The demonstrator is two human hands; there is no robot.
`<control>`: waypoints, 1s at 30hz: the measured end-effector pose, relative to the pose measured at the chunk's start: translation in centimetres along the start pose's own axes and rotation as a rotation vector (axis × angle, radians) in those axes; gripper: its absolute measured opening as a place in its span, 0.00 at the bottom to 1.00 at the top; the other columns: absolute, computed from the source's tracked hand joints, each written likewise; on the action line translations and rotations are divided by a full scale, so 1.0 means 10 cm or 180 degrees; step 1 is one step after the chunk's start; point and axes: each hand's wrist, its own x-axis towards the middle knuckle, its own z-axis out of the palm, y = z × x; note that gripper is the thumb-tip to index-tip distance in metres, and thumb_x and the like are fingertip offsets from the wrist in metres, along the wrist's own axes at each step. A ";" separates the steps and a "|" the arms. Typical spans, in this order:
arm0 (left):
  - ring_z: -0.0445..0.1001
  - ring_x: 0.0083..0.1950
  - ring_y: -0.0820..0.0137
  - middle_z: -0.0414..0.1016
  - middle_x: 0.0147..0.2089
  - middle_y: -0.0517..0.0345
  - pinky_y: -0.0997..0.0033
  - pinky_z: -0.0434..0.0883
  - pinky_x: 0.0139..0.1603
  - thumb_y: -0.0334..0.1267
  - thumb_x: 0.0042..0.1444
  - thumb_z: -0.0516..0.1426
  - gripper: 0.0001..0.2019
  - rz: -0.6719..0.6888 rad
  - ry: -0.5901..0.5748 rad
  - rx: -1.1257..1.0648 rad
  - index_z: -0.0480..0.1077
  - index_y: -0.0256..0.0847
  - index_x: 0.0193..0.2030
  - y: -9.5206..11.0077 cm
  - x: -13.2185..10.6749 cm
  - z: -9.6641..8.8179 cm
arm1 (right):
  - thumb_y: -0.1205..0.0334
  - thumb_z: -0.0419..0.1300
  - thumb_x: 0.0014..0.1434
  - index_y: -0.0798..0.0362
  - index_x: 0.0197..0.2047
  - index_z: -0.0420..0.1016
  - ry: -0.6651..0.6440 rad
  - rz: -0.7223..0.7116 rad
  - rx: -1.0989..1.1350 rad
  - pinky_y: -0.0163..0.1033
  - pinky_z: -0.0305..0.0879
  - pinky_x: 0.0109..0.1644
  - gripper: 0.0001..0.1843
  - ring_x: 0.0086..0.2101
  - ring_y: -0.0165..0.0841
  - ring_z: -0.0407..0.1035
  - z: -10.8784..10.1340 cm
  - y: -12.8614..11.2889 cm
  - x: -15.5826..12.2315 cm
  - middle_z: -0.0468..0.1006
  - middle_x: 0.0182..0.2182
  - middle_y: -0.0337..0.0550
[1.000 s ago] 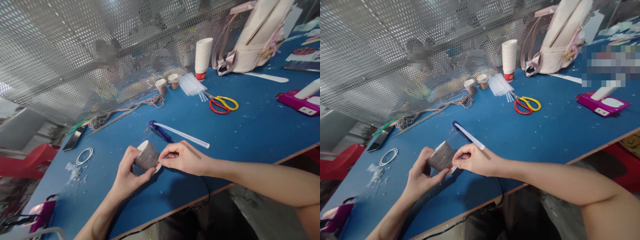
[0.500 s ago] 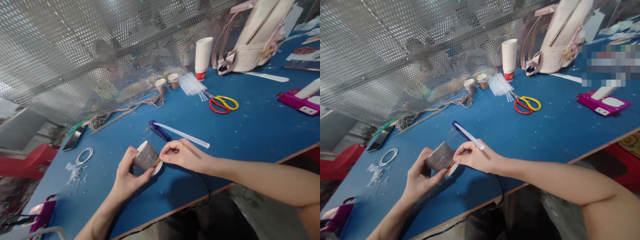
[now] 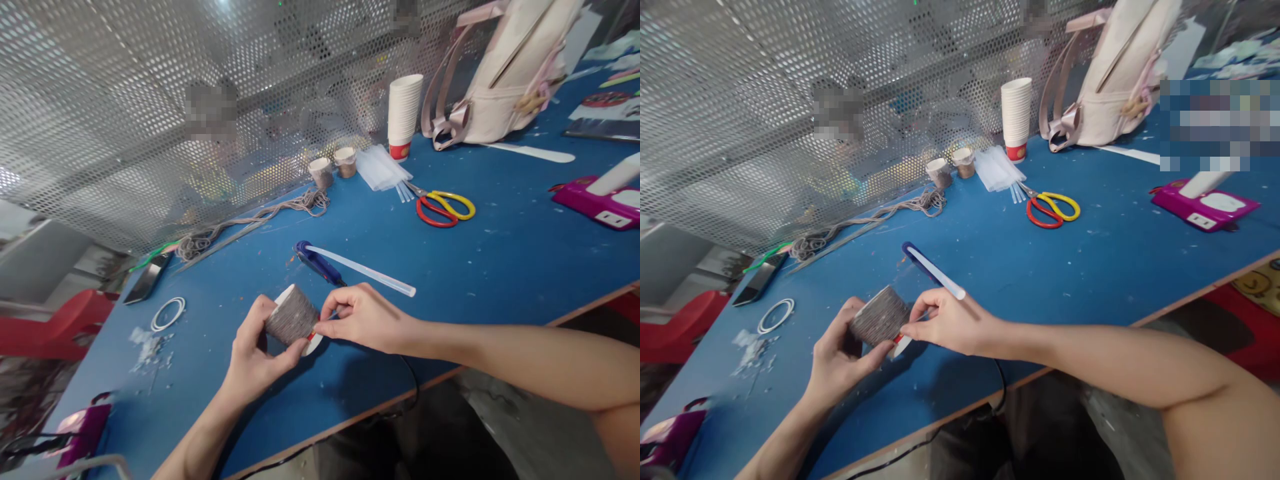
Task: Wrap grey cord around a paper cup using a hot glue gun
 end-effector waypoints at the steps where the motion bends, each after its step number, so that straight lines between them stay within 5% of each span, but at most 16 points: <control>1: 0.63 0.30 0.73 0.63 0.30 0.62 0.74 0.63 0.29 0.35 0.45 0.64 0.11 0.0040 -0.0005 -0.0010 0.66 0.42 0.34 0.00 0.00 0.00 | 0.59 0.66 0.49 0.54 0.26 0.69 0.0003 0.0015 0.0021 0.31 0.42 0.21 0.11 0.18 0.21 0.50 0.01 0.00 0.00 0.57 0.15 0.27; 30: 0.64 0.30 0.72 0.65 0.30 0.61 0.74 0.63 0.27 0.37 0.45 0.65 0.11 0.0023 -0.0006 -0.0419 0.68 0.41 0.34 0.03 0.02 -0.03 | 0.63 0.65 0.51 0.55 0.26 0.69 -0.0155 0.0060 0.0022 0.32 0.50 0.27 0.09 0.24 0.24 0.58 -0.06 -0.03 0.06 0.64 0.20 0.30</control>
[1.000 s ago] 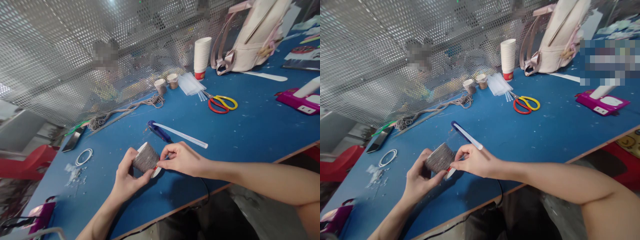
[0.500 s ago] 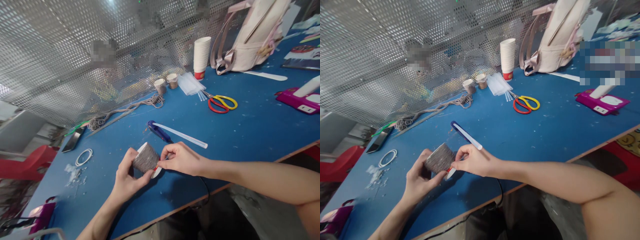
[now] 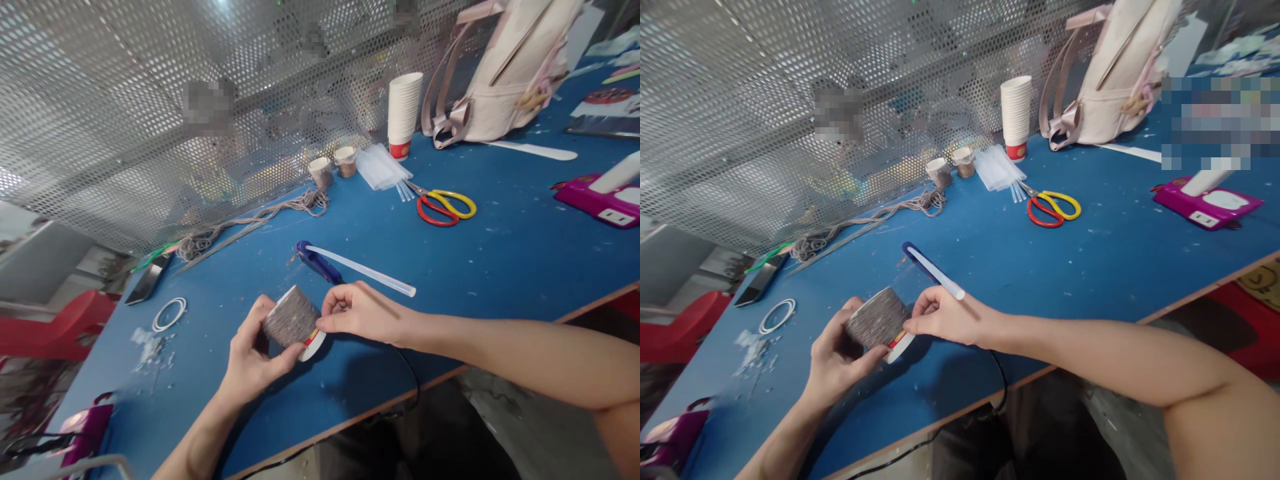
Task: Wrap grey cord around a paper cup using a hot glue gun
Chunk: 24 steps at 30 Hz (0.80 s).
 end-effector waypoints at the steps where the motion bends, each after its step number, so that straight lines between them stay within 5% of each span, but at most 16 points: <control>1: 0.64 0.30 0.72 0.65 0.30 0.61 0.74 0.63 0.27 0.37 0.45 0.65 0.11 -0.0003 -0.0006 -0.0022 0.68 0.41 0.33 0.00 0.00 0.00 | 0.63 0.65 0.51 0.55 0.26 0.68 -0.0003 0.0001 0.0009 0.32 0.50 0.27 0.09 0.24 0.24 0.58 0.00 0.00 0.00 0.64 0.20 0.30; 12: 0.65 0.31 0.72 0.65 0.32 0.60 0.75 0.64 0.29 0.44 0.44 0.67 0.15 -0.0250 0.0016 -0.0551 0.69 0.40 0.35 -0.05 -0.01 -0.02 | 0.63 0.70 0.46 0.55 0.32 0.67 -0.0096 0.0305 0.0725 0.30 0.51 0.24 0.15 0.23 0.22 0.58 0.02 0.02 0.02 0.64 0.21 0.29; 19: 0.63 0.33 0.71 0.63 0.35 0.59 0.73 0.63 0.30 0.58 0.41 0.65 0.23 -0.0399 -0.0045 -0.1289 0.70 0.43 0.35 -0.18 -0.09 -0.01 | 0.64 0.74 0.38 0.54 0.40 0.66 -0.0867 0.0478 0.1804 0.27 0.42 0.17 0.27 0.17 0.17 0.54 0.01 0.11 0.08 0.69 0.28 0.32; 24: 0.62 0.35 0.67 0.63 0.37 0.55 0.67 0.65 0.34 0.62 0.54 0.51 0.23 -0.0555 0.0018 -0.1077 0.70 0.42 0.34 -0.22 -0.12 0.07 | 0.65 0.70 0.43 0.54 0.44 0.68 -0.1448 0.0353 0.1718 0.26 0.50 0.15 0.24 0.17 0.20 0.62 0.03 0.20 0.13 0.72 0.25 0.33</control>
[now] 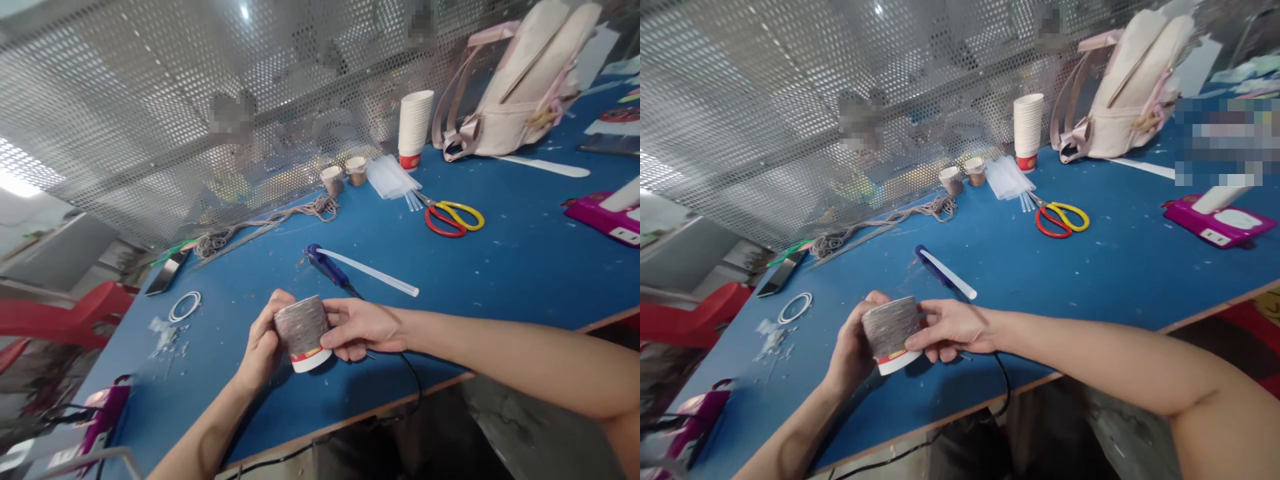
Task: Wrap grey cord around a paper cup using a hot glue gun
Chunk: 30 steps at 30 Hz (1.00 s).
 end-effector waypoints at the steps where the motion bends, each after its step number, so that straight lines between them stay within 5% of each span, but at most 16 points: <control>1: 0.63 0.37 0.66 0.64 0.38 0.54 0.66 0.66 0.37 0.61 0.57 0.49 0.24 -0.0021 0.0039 0.0231 0.71 0.42 0.34 0.00 0.00 0.01 | 0.65 0.70 0.44 0.55 0.44 0.68 -0.0021 -0.0026 -0.0069 0.26 0.51 0.15 0.24 0.16 0.21 0.62 -0.01 0.02 0.02 0.72 0.23 0.33; 7: 0.67 0.52 0.60 0.68 0.51 0.50 0.58 0.68 0.52 0.56 0.61 0.43 0.24 0.0160 0.0300 0.0871 0.70 0.44 0.49 -0.02 0.06 0.02 | 0.63 0.70 0.43 0.54 0.47 0.66 0.0154 -0.0229 0.0054 0.25 0.50 0.15 0.28 0.15 0.21 0.61 -0.03 0.04 0.07 0.70 0.20 0.30; 11: 0.69 0.53 0.61 0.70 0.55 0.51 0.60 0.71 0.51 0.46 0.55 0.51 0.19 0.0091 0.1155 0.0721 0.68 0.44 0.52 0.00 0.21 -0.32 | 0.61 0.71 0.42 0.54 0.46 0.67 0.0388 -0.0212 0.0093 0.25 0.47 0.16 0.28 0.16 0.20 0.61 -0.12 0.01 0.04 0.71 0.23 0.32; 15: 0.70 0.32 0.69 0.70 0.27 0.59 0.66 0.73 0.42 0.40 0.48 0.52 0.08 -0.0605 0.2010 0.0878 0.67 0.40 0.25 0.07 0.10 -0.87 | 0.60 0.71 0.43 0.53 0.44 0.69 0.0525 -0.0302 0.0015 0.24 0.46 0.16 0.25 0.16 0.19 0.59 -0.23 0.01 0.03 0.69 0.22 0.32; 18: 0.64 0.22 0.73 0.59 0.19 0.66 0.68 0.73 0.32 0.42 0.45 0.53 0.09 -0.0888 0.2475 0.0884 0.61 0.42 0.20 0.09 -0.18 -1.12 | 0.59 0.71 0.43 0.53 0.42 0.69 0.0523 -0.0288 -0.0041 0.25 0.46 0.17 0.24 0.16 0.19 0.59 -0.27 0.02 0.05 0.69 0.21 0.33; 24: 0.73 0.26 0.68 0.69 0.21 0.63 0.67 0.72 0.34 0.46 0.38 0.62 0.13 -0.1403 0.2871 0.1040 0.68 0.38 0.24 0.15 -0.68 -1.15 | 0.61 0.72 0.41 0.52 0.36 0.67 0.0534 -0.0242 -0.0066 0.25 0.45 0.16 0.21 0.16 0.19 0.59 -0.26 -0.01 0.08 0.68 0.21 0.31; 30: 0.73 0.30 0.70 0.73 0.23 0.64 0.70 0.67 0.38 0.43 0.38 0.62 0.12 -0.1389 0.3103 0.1236 0.70 0.38 0.27 0.22 -0.89 -1.09 | 0.62 0.72 0.39 0.52 0.36 0.66 0.0409 -0.0245 -0.0246 0.25 0.44 0.17 0.23 0.16 0.20 0.58 -0.27 -0.08 0.11 0.69 0.20 0.31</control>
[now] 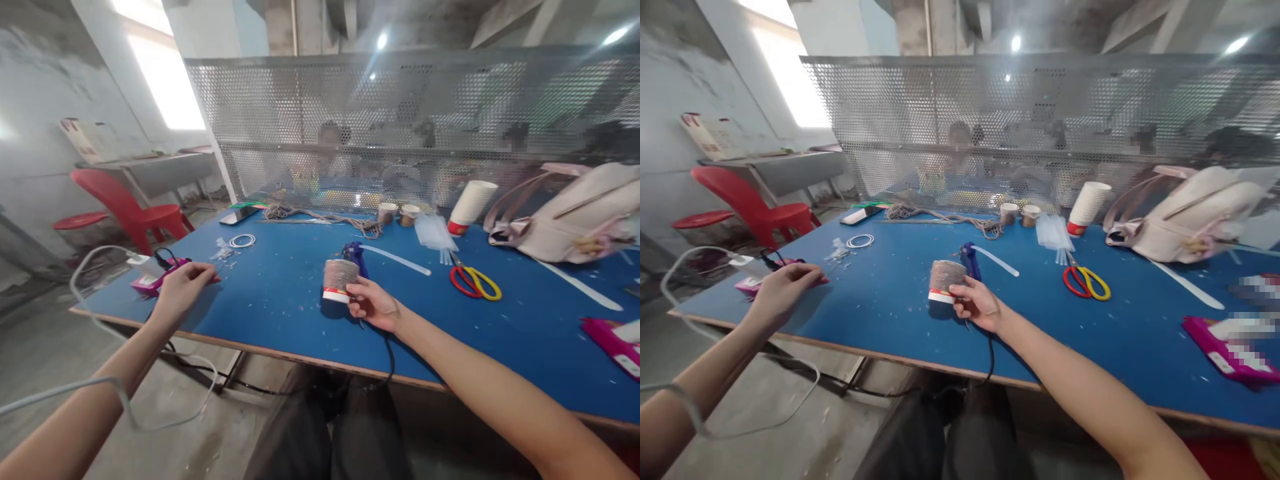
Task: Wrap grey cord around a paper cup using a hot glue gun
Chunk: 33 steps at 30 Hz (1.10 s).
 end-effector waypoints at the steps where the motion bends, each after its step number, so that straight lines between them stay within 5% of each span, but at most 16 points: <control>1: 0.73 0.30 0.70 0.73 0.23 0.64 0.71 0.67 0.38 0.42 0.37 0.62 0.11 0.0021 -0.0002 0.0006 0.70 0.38 0.28 0.00 -0.03 0.00 | 0.62 0.72 0.38 0.52 0.35 0.66 0.0000 -0.0002 -0.0020 0.26 0.43 0.17 0.23 0.16 0.20 0.58 0.00 -0.01 0.00 0.68 0.19 0.31; 5: 0.72 0.27 0.72 0.70 0.22 0.67 0.72 0.67 0.35 0.44 0.41 0.62 0.12 0.0186 -0.0195 -0.0115 0.69 0.39 0.30 0.03 -0.14 0.08 | 0.61 0.73 0.37 0.52 0.34 0.64 -0.0038 -0.0035 -0.0089 0.26 0.42 0.18 0.24 0.16 0.20 0.58 0.01 -0.03 0.01 0.66 0.18 0.28; 10: 0.59 0.16 0.75 0.53 0.14 0.71 0.72 0.65 0.22 0.54 0.47 0.56 0.18 0.0390 -0.0735 -0.0337 0.61 0.42 0.22 0.25 -0.34 0.37 | 0.59 0.74 0.35 0.53 0.32 0.63 -0.0073 -0.0051 -0.0142 0.27 0.41 0.18 0.25 0.16 0.20 0.55 0.01 -0.02 0.03 0.58 0.14 0.24; 13: 0.67 0.21 0.74 0.67 0.21 0.66 0.72 0.67 0.26 0.48 0.42 0.62 0.14 0.0477 -0.1532 -0.0227 0.67 0.40 0.26 0.48 -0.57 0.65 | 0.58 0.74 0.35 0.53 0.34 0.64 -0.0038 -0.0123 -0.0159 0.27 0.41 0.19 0.26 0.16 0.20 0.55 0.01 -0.01 0.03 0.61 0.15 0.26; 16: 0.68 0.23 0.73 0.68 0.22 0.65 0.70 0.69 0.28 0.49 0.43 0.61 0.15 0.0403 -0.2125 -0.0257 0.69 0.39 0.28 0.65 -0.81 0.96 | 0.58 0.73 0.36 0.53 0.36 0.65 0.0024 -0.0226 -0.0179 0.27 0.40 0.19 0.26 0.17 0.20 0.56 0.02 0.01 0.03 0.64 0.17 0.27; 21: 0.67 0.21 0.74 0.64 0.19 0.67 0.72 0.66 0.25 0.52 0.46 0.58 0.16 0.0402 -0.2222 -0.0160 0.64 0.40 0.24 0.65 -0.96 1.28 | 0.59 0.73 0.37 0.53 0.36 0.65 0.0104 -0.0300 -0.0239 0.27 0.40 0.20 0.25 0.17 0.20 0.56 0.04 0.02 0.03 0.68 0.19 0.29; 28: 0.68 0.19 0.71 0.61 0.17 0.67 0.70 0.69 0.24 0.48 0.46 0.54 0.12 0.0393 -0.2289 -0.0134 0.62 0.42 0.22 0.56 -0.84 1.26 | 0.60 0.73 0.36 0.52 0.37 0.65 0.0178 -0.0377 -0.0173 0.28 0.38 0.20 0.26 0.15 0.19 0.52 0.07 0.02 0.01 0.61 0.15 0.24; 33: 0.65 0.19 0.70 0.61 0.15 0.65 0.69 0.65 0.24 0.42 0.47 0.51 0.11 0.0427 -0.1437 0.0385 0.59 0.43 0.17 0.47 -0.24 0.80 | 0.59 0.72 0.36 0.51 0.33 0.62 0.0181 -0.0373 -0.0071 0.28 0.38 0.19 0.24 0.15 0.20 0.52 0.04 0.02 0.00 0.57 0.14 0.23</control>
